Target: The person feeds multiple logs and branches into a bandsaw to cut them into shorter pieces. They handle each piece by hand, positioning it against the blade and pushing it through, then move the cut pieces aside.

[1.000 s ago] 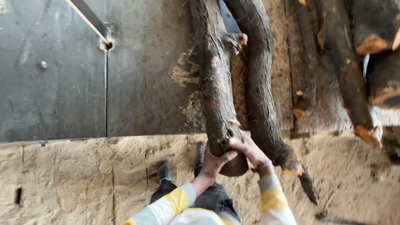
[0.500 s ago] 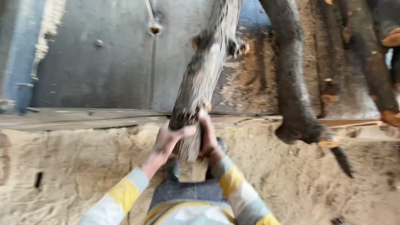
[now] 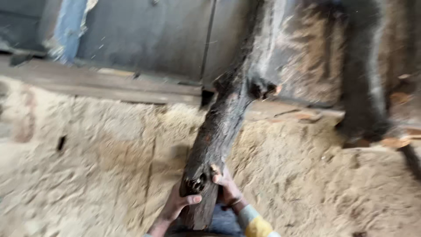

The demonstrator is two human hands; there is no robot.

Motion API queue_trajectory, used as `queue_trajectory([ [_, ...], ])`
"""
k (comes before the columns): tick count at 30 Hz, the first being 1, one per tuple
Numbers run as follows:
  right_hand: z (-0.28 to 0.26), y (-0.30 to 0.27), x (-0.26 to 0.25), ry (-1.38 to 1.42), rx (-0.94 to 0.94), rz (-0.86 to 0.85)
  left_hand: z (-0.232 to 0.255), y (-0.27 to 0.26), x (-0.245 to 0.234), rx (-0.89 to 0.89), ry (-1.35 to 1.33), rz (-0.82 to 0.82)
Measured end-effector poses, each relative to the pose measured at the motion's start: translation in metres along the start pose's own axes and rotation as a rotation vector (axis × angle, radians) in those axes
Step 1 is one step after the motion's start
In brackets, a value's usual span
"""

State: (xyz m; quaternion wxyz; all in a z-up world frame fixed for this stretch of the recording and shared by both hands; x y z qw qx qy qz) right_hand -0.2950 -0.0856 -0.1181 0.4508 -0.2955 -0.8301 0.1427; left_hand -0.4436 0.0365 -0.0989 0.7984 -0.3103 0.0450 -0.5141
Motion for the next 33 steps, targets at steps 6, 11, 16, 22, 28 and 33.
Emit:
queue_trajectory([
  [6,0.051,-0.055,0.052,-0.082,0.029,0.064,-0.061,-0.082,-0.029,-0.023,-0.072,0.085],
  [11,0.127,-0.098,0.102,-0.081,-0.02,-0.014,-0.113,-0.164,-0.072,-0.022,-0.178,0.086],
  [16,0.183,-0.138,0.122,-0.201,0.075,0.084,-0.146,-0.244,-0.08,0.086,-0.347,0.083],
  [22,0.174,-0.148,0.114,-0.118,0.089,0.071,-0.108,-0.254,-0.041,0.029,-0.247,0.223],
  [28,0.083,-0.115,0.048,-0.117,0.064,0.063,-0.032,-0.18,0.029,0.228,-0.127,0.13],
  [33,-0.006,-0.082,0.002,-0.141,0.054,0.013,-0.004,-0.098,0.092,0.293,-0.25,0.173],
])
Point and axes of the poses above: each hand's wrist, its own y-axis towards the middle knuckle, its own x-axis out of the palm, z = x × y, the point moved 3 cm from there along y, towards the middle knuckle, and after that the axes turned 1 degree about -y, right-handed, at the moved point
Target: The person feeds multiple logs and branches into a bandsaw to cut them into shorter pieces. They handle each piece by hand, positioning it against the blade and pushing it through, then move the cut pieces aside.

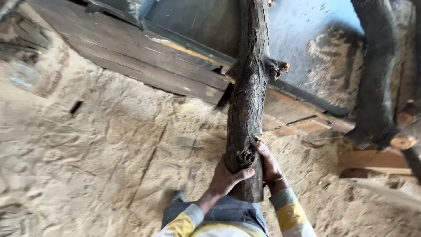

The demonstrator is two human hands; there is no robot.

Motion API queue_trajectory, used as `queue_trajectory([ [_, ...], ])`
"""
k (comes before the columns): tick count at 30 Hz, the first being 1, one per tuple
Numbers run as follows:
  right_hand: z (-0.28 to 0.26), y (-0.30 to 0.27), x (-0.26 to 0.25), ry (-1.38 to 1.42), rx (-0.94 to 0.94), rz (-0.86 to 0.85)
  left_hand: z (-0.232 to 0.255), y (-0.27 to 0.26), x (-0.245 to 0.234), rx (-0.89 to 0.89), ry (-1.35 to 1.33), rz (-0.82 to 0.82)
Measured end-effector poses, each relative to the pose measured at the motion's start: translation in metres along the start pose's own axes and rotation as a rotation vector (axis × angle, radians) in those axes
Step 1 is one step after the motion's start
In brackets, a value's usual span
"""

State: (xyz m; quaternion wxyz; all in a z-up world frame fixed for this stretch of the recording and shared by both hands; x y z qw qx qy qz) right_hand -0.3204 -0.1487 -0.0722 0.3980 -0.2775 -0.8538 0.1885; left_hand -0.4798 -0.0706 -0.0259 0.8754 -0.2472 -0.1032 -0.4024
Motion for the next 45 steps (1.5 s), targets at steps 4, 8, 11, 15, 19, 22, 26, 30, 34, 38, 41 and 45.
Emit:
queue_trajectory([
  [4,-0.068,0.02,-0.049,-0.169,0.047,-0.006,-0.03,0.051,0.057,0.014,-0.065,-0.039],
  [8,-0.126,0.027,-0.095,-0.355,0.097,-0.041,-0.042,0.093,0.12,0.086,-0.194,-0.061],
  [11,-0.155,0.03,-0.132,-0.341,0.15,-0.003,-0.054,0.117,0.157,0.125,-0.246,-0.082],
  [15,-0.171,0.037,-0.157,-0.503,0.056,-0.087,-0.07,0.13,0.177,0.233,-0.135,-0.053],
  [19,-0.179,0.023,-0.17,-0.433,0.1,-0.099,-0.086,0.125,0.196,0.207,-0.264,-0.051],
  [22,-0.195,0.029,-0.165,-0.47,0.084,-0.111,-0.085,0.138,0.204,0.225,-0.279,-0.043],
  [26,-0.201,0.029,-0.169,-0.46,0.085,-0.072,-0.089,0.142,0.211,0.256,-0.199,-0.022],
  [30,-0.207,0.039,-0.17,-0.449,0.089,-0.117,-0.086,0.157,0.208,0.223,-0.235,-0.037],
  [34,-0.22,0.057,-0.165,-0.405,0.087,-0.102,-0.07,0.174,0.207,0.274,-0.281,-0.071],
  [38,-0.233,0.08,-0.161,-0.455,0.032,-0.113,-0.056,0.197,0.203,0.293,-0.239,-0.067],
  [41,-0.242,0.096,-0.164,-0.397,0.081,-0.086,-0.046,0.217,0.199,0.278,-0.19,-0.066],
  [45,-0.26,0.123,-0.159,-0.385,0.069,-0.106,-0.029,0.249,0.192,0.302,-0.104,-0.061],
])
Point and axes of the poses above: each hand's wrist, its own y-axis towards the middle knuckle, its own x-axis out of the palm, z = x × y, the point moved 3 cm from there along y, towards the middle knuckle, and after that the axes turned 1 degree about -y, right-handed, at the moved point
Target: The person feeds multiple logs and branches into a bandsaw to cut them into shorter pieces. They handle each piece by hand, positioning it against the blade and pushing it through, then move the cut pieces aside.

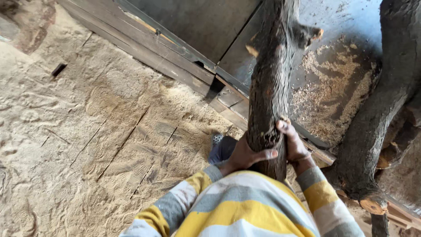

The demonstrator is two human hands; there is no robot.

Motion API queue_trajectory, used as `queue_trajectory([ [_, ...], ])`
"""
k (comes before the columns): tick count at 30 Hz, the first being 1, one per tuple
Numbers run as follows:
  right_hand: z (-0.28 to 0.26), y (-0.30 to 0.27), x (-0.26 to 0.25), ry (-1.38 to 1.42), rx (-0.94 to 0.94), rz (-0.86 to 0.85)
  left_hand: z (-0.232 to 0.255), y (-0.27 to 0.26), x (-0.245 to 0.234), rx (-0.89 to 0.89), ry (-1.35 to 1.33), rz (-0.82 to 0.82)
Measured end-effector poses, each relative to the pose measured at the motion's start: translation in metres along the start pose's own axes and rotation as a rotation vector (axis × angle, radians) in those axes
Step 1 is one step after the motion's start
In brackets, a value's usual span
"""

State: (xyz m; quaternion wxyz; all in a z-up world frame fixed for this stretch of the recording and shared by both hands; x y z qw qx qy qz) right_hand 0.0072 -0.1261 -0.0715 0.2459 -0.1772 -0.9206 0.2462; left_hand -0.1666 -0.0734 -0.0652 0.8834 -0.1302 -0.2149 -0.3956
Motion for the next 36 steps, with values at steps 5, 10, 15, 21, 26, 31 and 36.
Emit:
queue_trajectory([
  [5,-0.03,0.033,-0.008,0.013,-0.035,0.061,-0.002,0.045,-0.005,-0.026,0.022,-0.047],
  [10,-0.053,0.065,-0.006,0.087,-0.11,0.051,0.002,0.095,-0.017,-0.193,0.279,-0.044],
  [15,-0.052,0.078,0.001,0.149,-0.047,0.086,0.063,0.113,-0.031,-0.248,0.379,-0.163],
  [21,-0.01,0.075,-0.017,0.282,-0.041,0.053,0.148,0.026,-0.12,0.58,0.693,0.443],
  [26,0.011,0.057,0.01,0.362,-0.053,0.075,0.239,-0.06,-0.217,0.425,0.788,0.787],
  [31,0.001,0.055,0.062,0.288,-0.038,0.217,0.302,-0.067,-0.25,0.365,0.792,0.793],
  [36,0.033,0.049,0.051,0.316,-0.023,0.198,0.252,-0.041,-0.26,0.188,0.754,0.499],
])
Point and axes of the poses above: each hand's wrist, its own y-axis towards the middle knuckle, its own x-axis out of the palm, z = x × y, the point moved 3 cm from there along y, towards the middle knuckle, and after that the axes turned 1 degree about -y, right-handed, at the moved point
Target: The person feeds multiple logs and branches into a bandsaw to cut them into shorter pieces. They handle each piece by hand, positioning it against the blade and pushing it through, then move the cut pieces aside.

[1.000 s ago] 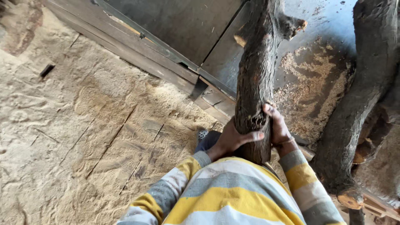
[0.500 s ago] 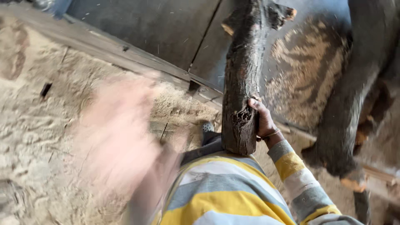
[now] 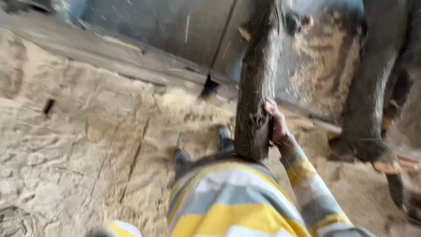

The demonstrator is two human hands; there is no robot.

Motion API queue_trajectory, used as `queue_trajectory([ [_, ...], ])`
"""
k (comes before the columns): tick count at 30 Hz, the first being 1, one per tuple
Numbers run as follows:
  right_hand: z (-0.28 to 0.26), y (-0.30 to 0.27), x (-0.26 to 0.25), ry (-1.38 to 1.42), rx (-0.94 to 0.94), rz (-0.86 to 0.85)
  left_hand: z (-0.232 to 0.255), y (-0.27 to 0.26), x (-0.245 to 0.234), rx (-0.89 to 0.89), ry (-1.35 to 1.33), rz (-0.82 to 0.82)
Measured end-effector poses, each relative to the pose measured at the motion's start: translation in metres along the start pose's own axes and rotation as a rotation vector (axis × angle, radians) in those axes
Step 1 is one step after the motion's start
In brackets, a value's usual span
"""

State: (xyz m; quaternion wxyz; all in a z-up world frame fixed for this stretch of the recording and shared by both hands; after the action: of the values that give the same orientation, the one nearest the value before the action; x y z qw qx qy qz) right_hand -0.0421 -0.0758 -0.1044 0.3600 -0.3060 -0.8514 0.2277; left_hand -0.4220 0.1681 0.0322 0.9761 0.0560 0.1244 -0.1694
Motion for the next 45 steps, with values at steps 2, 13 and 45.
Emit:
queue_trajectory([
  [2,0.004,0.011,-0.005,0.028,-0.015,-0.02,-0.001,0.013,0.002,-0.006,-0.018,-0.148],
  [13,-0.022,-0.02,0.04,-0.231,-0.283,-0.097,-0.088,-0.045,0.271,-0.447,-0.397,-0.854],
  [45,0.085,-0.085,0.193,-0.489,-0.395,0.011,-0.089,-0.062,0.139,-0.72,-0.532,-0.433],
])
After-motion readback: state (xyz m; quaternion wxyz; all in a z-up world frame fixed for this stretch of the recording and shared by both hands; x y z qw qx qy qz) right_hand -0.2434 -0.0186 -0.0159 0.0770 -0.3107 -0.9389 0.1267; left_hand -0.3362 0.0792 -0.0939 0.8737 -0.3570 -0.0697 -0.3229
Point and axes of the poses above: each hand's wrist, its own y-axis towards the middle knuckle, its own x-axis out of the palm, z = x × y, the point moved 3 cm from there along y, towards the middle knuckle, and after that the axes turned 1 degree about -y, right-handed, at the moved point
